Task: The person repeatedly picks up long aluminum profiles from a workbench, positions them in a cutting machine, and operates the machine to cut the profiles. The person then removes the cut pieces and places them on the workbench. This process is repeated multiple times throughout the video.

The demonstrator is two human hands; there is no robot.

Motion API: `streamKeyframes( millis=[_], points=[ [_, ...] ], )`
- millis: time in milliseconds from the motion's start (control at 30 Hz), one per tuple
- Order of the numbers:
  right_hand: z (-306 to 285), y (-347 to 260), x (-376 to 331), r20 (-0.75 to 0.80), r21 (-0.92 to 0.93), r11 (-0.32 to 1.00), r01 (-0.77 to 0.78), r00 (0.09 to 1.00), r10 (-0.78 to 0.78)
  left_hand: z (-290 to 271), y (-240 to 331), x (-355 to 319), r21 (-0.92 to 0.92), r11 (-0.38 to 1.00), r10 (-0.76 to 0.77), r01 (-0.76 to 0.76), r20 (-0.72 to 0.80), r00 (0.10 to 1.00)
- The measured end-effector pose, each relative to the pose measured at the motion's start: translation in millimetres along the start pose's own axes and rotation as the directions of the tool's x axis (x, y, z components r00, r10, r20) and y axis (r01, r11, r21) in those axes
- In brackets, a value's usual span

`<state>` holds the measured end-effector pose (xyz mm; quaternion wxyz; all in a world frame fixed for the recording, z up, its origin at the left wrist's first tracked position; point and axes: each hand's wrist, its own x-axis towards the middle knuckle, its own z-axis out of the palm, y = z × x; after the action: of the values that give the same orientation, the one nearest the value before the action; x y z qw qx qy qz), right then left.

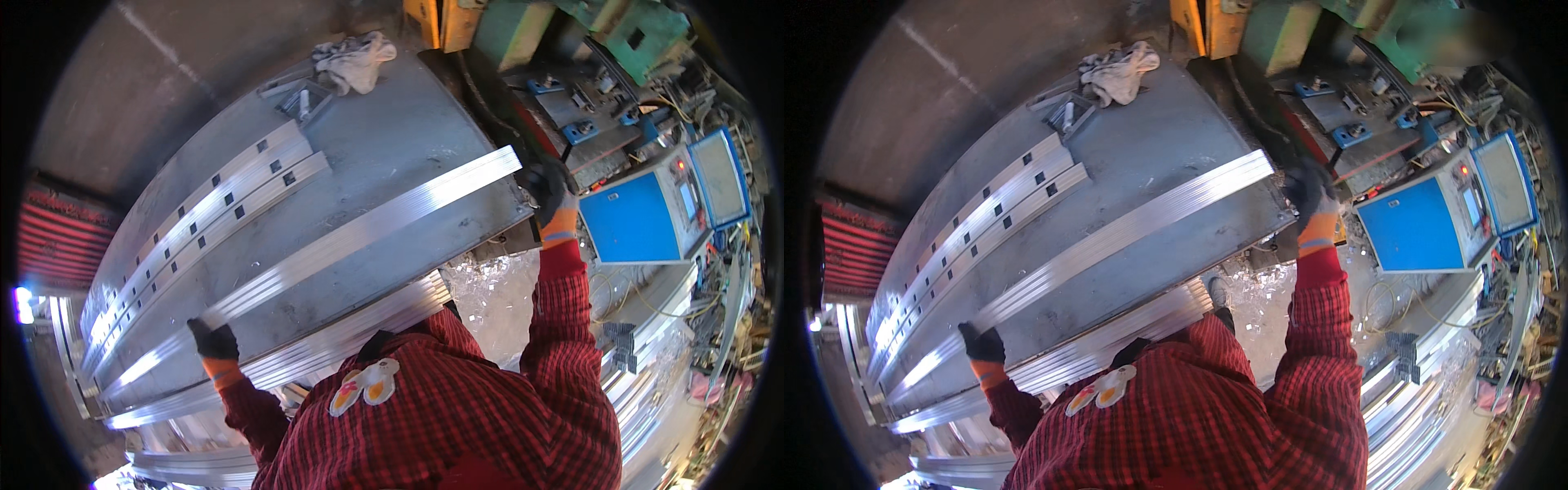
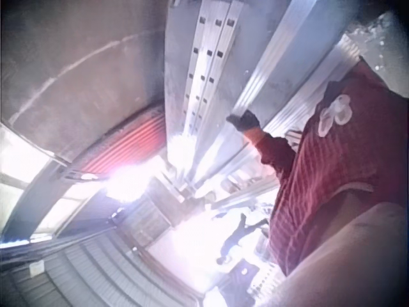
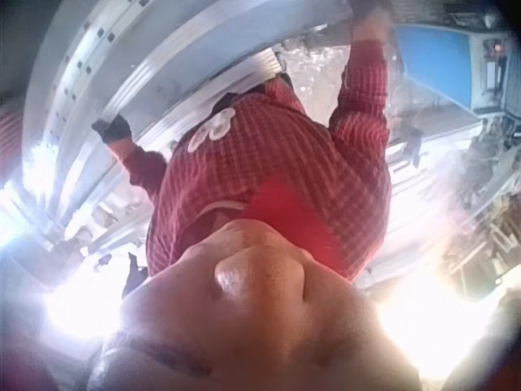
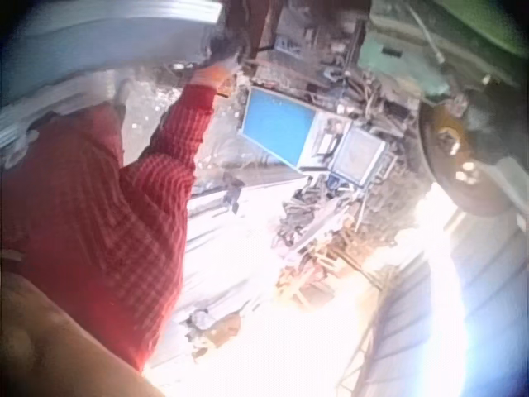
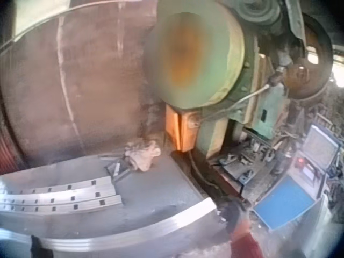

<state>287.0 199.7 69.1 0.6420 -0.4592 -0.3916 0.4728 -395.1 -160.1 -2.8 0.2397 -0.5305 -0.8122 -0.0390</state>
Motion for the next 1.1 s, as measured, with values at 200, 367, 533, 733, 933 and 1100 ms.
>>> streamKeyframes(
  millis=[200, 367, 533, 733, 933, 1100],
  points=[
    [68.0, 5.2, -62.3, 0.198, 0.172, 0.985, 0.023, 0.979, -0.057, -1.7, 65.1, 26.9, -0.447, -0.811, -0.075, 0.377, 0.719, 0.691],
    [183.5, 0.1, -99.5, 0.951, -0.294, 0.135, 0.946, 0.304, -0.060, -0.3, 141.6, 34.8, -0.291, -0.829, 0.091, 0.477, 0.772, 0.629],
    [222.4, 44.4, -96.5, 0.923, -0.283, 0.060, 0.957, 0.255, 0.288, -46.3, 210.7, 57.0, -0.282, -0.759, 0.097, 0.588, 0.843, 0.529],
    [211.2, 32.1, -41.9, 0.932, -0.334, 0.104, 0.937, 0.312, 0.187, -101.3, 137.3, 59.6, -0.565, -0.146, 0.211, 0.812, 0.784, 0.584],
    [168.4, 38.4, 28.3, 0.906, -0.411, 0.135, 0.902, 0.387, 0.173, -81.6, -21.0, 57.3, -0.490, 0.850, -0.125, 0.193, 0.169, 0.978],
    [146.8, 57.0, 54.9, 0.905, -0.424, 0.183, 0.887, 0.405, 0.132, -40.5, -114.0, 63.3, -0.015, 0.999, -0.031, 0.046, 0.537, 0.843]
  ],
)
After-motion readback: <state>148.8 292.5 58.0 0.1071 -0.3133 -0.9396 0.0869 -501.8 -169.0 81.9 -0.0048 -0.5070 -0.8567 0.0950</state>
